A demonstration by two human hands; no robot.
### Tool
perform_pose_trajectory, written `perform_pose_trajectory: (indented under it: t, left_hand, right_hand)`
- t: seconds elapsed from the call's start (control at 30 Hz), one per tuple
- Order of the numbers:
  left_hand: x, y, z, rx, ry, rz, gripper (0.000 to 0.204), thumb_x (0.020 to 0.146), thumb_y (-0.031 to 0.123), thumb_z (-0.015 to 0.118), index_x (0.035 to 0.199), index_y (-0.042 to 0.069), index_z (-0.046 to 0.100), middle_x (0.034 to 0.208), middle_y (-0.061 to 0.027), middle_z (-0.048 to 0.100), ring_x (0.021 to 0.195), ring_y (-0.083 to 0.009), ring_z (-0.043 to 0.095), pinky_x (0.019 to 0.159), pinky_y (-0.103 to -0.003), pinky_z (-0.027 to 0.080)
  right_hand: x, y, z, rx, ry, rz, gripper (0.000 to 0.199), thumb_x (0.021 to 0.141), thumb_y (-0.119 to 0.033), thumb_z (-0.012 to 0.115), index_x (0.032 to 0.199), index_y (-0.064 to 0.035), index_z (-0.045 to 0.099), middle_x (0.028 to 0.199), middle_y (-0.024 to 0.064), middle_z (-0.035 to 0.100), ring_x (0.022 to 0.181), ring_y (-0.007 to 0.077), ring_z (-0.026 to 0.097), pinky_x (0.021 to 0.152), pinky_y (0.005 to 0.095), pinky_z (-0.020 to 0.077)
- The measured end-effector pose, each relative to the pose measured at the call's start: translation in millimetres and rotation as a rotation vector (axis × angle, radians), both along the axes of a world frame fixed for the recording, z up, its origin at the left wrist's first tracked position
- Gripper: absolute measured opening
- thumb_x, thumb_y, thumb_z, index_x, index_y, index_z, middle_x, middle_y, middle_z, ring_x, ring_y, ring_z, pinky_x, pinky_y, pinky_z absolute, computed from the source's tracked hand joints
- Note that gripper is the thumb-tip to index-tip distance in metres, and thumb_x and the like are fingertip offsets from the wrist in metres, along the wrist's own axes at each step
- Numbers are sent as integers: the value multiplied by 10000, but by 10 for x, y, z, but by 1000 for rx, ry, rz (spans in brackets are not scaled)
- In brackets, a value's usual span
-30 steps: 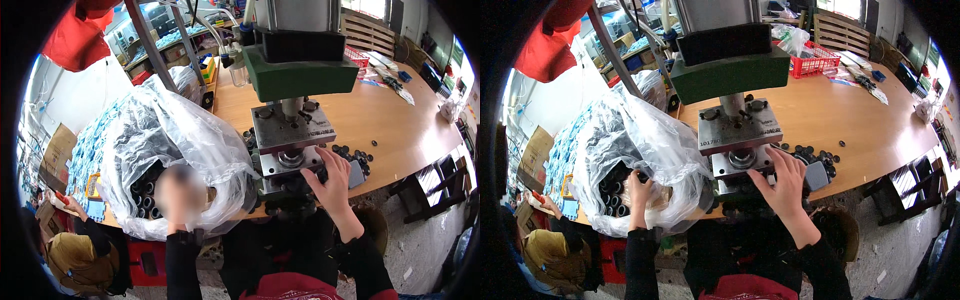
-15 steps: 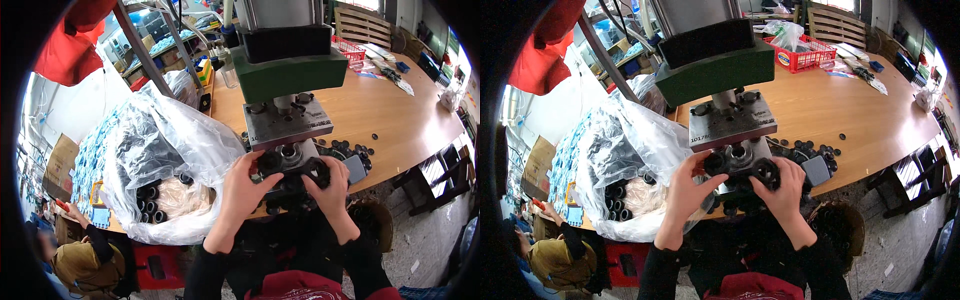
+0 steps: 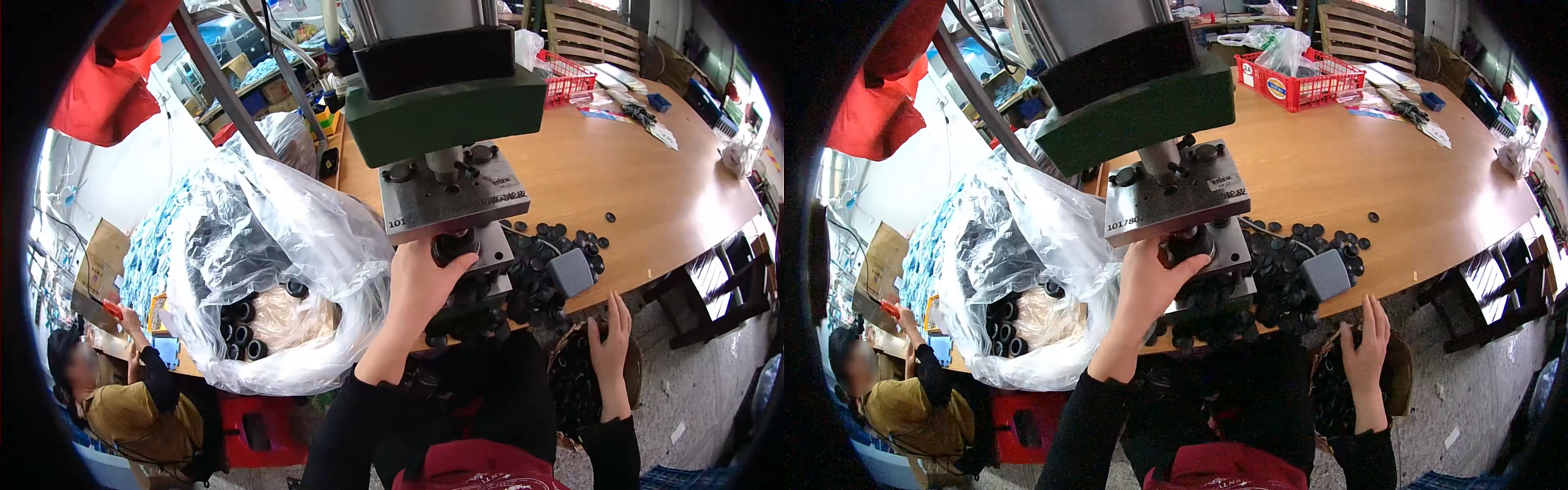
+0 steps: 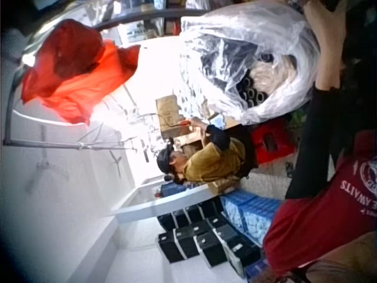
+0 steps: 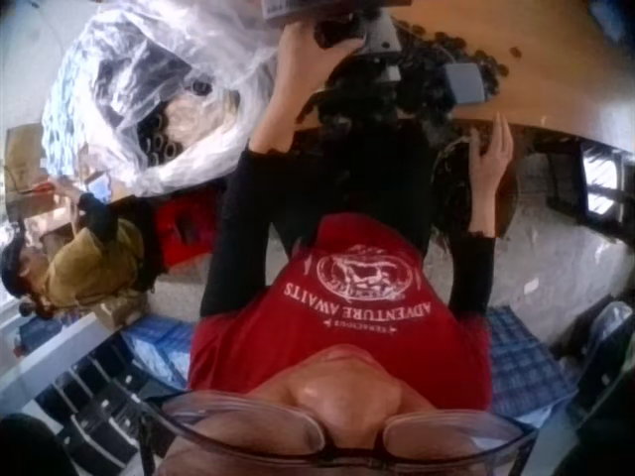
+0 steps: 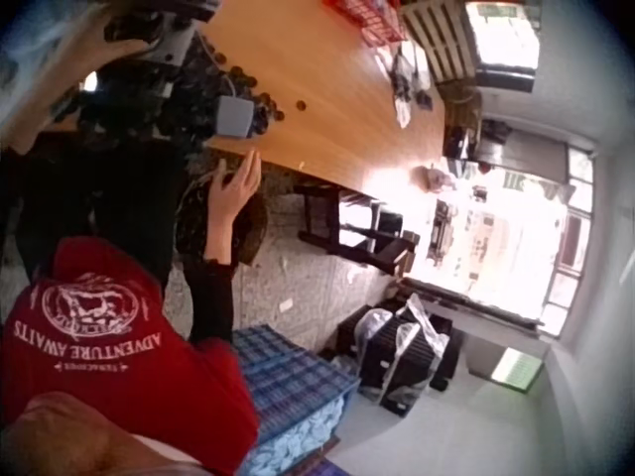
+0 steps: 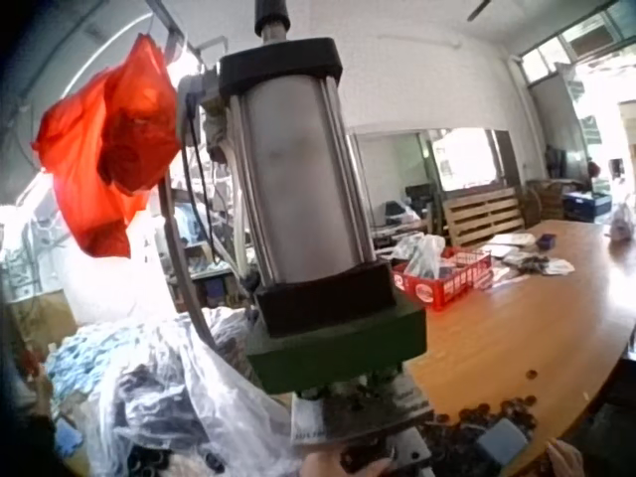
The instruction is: The person repeatedly picks small black circular objects from a plastic bag, places them into a press machine, and operates the lever to process them. The processed items are then dropped into a cardboard box. The task is performed continuously throughout the clip.
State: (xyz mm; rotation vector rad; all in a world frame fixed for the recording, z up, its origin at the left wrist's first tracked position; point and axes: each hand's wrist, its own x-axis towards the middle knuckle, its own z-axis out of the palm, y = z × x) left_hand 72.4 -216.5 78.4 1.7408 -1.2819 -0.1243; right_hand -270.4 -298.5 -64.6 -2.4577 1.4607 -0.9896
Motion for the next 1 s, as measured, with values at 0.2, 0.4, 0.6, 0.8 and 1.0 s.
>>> perform_pose_trajectory:
  t: [0.2, 0.4, 0.6, 0.8, 1.0]
  left_hand:
    - [14, 78, 111, 129, 98, -11, 431, 730, 237, 817, 1057, 22, 635, 923, -127, 679, 808, -321, 629, 733, -410, 492]
    - [41, 86, 139, 170, 25, -15, 402, 783, 272, 784, 1067, 23, 648, 879, -120, 672, 712, -264, 603, 668, -375, 483]
    - [115, 28, 64, 20, -31, -122, 408, 803, 278, 762, 1081, 9, 631, 922, -164, 662, 753, -271, 623, 693, -371, 490]
    - [-59, 388, 50, -190, -3, 33, 365, 833, 213, 741, 1103, 15, 594, 1012, -164, 621, 761, -299, 623, 669, -385, 502]
    - [1334, 1364, -322, 203, -6, 496, 231, 876, 201, 680, 962, -12, 648, 802, -155, 673, 748, -311, 657, 682, -381, 506]
  right_hand:
    - [679, -207, 537, -134, -75, 150, 475, 916, -191, 629, 1356, -55, 512, 1408, 158, 478, 1312, 349, 426, 1070, 458, 349]
    - [763, -400, 457, -95, -20, 145, 451, 894, -177, 648, 1318, -66, 546, 1387, 141, 508, 1292, 349, 449, 1062, 452, 355]
    - [731, -570, 407, -44, 131, 125, 453, 907, -245, 634, 1313, -63, 550, 1392, 132, 511, 1306, 332, 444, 1075, 445, 329]
    - [856, -492, 280, 75, 447, 17, 535, 991, -448, 450, 1369, -73, 510, 1438, 112, 484, 1336, 257, 434, 1124, 421, 240]
    - [779, -534, 304, 132, 321, 75, 524, 994, -425, 464, 1371, -63, 506, 1430, 115, 493, 1337, 255, 437, 1130, 412, 226]
